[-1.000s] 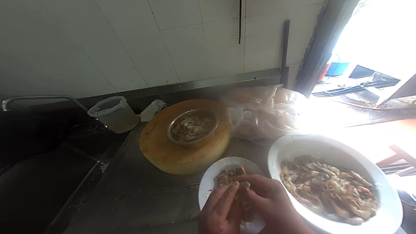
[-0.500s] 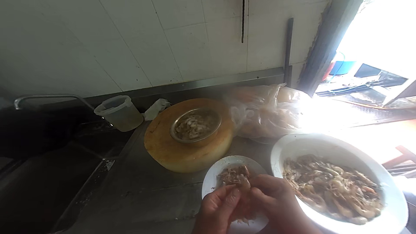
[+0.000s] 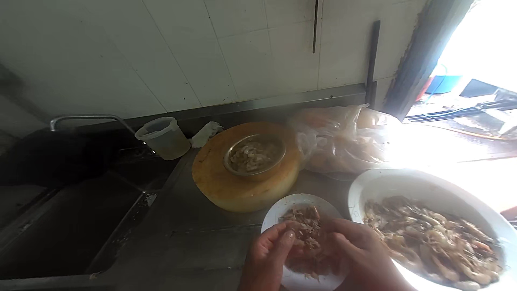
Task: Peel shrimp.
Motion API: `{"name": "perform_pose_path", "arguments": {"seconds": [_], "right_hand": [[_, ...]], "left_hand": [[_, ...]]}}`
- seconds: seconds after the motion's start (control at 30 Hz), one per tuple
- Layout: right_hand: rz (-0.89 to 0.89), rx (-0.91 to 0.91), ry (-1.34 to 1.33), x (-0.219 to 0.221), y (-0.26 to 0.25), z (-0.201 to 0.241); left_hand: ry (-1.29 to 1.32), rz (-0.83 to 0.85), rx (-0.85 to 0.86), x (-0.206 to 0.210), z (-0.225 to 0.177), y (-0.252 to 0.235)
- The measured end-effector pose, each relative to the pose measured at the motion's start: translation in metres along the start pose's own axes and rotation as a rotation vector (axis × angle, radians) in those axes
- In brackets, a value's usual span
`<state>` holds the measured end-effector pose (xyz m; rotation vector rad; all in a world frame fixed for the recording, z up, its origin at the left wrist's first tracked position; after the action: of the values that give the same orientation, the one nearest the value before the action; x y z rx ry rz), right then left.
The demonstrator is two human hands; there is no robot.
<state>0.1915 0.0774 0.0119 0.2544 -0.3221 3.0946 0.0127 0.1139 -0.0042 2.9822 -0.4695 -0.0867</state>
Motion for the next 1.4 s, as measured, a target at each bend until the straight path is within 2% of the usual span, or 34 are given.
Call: {"name": "perform_pose_path", "arguments": {"seconds": [0.13,0.17,0.23,0.33,0.4,0.5,0.6,0.7,0.77,0.83,0.93,1.03,1.1,1.17,1.23,1.33,1.4], "right_hand": [[-0.031,-0.033,0.594,-0.003,0.002,0.007],[0.001,-0.017,0.654,0.003,0.001,0.006],[0.062,-0.004,0.578,0.013,-0.001,0.003],[0.067,-0.058,0.275,0.018,-0.005,-0.002],[0.044,-0.082,0.227,0.019,-0.007,-0.002],[0.061,-0.082,0.195,0.02,-0.007,-0.001],[0.109,-0.029,-0.045,0.018,-0.004,-0.002],[0.109,-0.059,-0.206,0.011,-0.002,0.011],[0.047,-0.118,-0.067,-0.001,0.0,0.018],[0.013,-0.13,0.351,-0.009,0.001,0.021],[0.153,-0.044,0.821,0.01,0.0,0.013],[0.137,-0.16,1.074,0.034,-0.004,0.006],[0.2,-0.11,1.059,0.041,-0.007,0.002],[0.302,-0.003,0.986,0.037,-0.007,0.005],[0.306,0.007,0.961,0.022,-0.01,0.027],[0.166,0.156,1.061,-0.045,-0.014,0.07],[0.14,0.304,1.228,-0.101,-0.017,0.075]], "left_hand": [[0.099,0.01,-0.064,-0.007,-0.002,-0.003],[0.094,0.013,-0.061,-0.008,-0.003,-0.003],[0.069,0.024,-0.042,-0.005,-0.005,-0.003],[0.015,0.037,0.027,0.004,-0.004,-0.003],[-0.021,0.026,0.051,0.008,-0.001,-0.003],[-0.028,0.038,0.037,0.01,0.003,-0.002],[-0.022,0.08,0.018,0.011,0.006,-0.001],[0.016,0.043,-0.053,0.004,0.012,-0.003],[0.048,0.025,-0.077,0.0,0.01,-0.004],[0.041,0.016,-0.048,-0.005,-0.001,-0.009],[-0.111,-0.039,0.121,-0.024,-0.05,-0.035],[-0.572,-0.245,0.249,-0.063,-0.123,-0.073],[-0.956,-0.33,0.223,-0.083,-0.152,-0.1],[-1.092,-0.365,0.223,-0.091,-0.162,-0.113],[-1.085,-0.403,0.335,-0.089,-0.166,-0.101],[-0.99,-0.304,0.446,-0.064,-0.142,-0.07],[-0.878,-0.17,0.444,-0.049,-0.108,-0.06]]}}
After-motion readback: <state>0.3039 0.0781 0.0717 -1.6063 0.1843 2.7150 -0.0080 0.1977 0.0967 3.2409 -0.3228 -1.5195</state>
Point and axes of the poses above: each hand's wrist, its own y-axis away from the middle knuckle, its own x-axis out of the palm, z = x × y, the point moved 10 cm from there along -y, towards the middle knuckle, and after that the axes turned 14 degrees about -y, right-handed, at the moved point
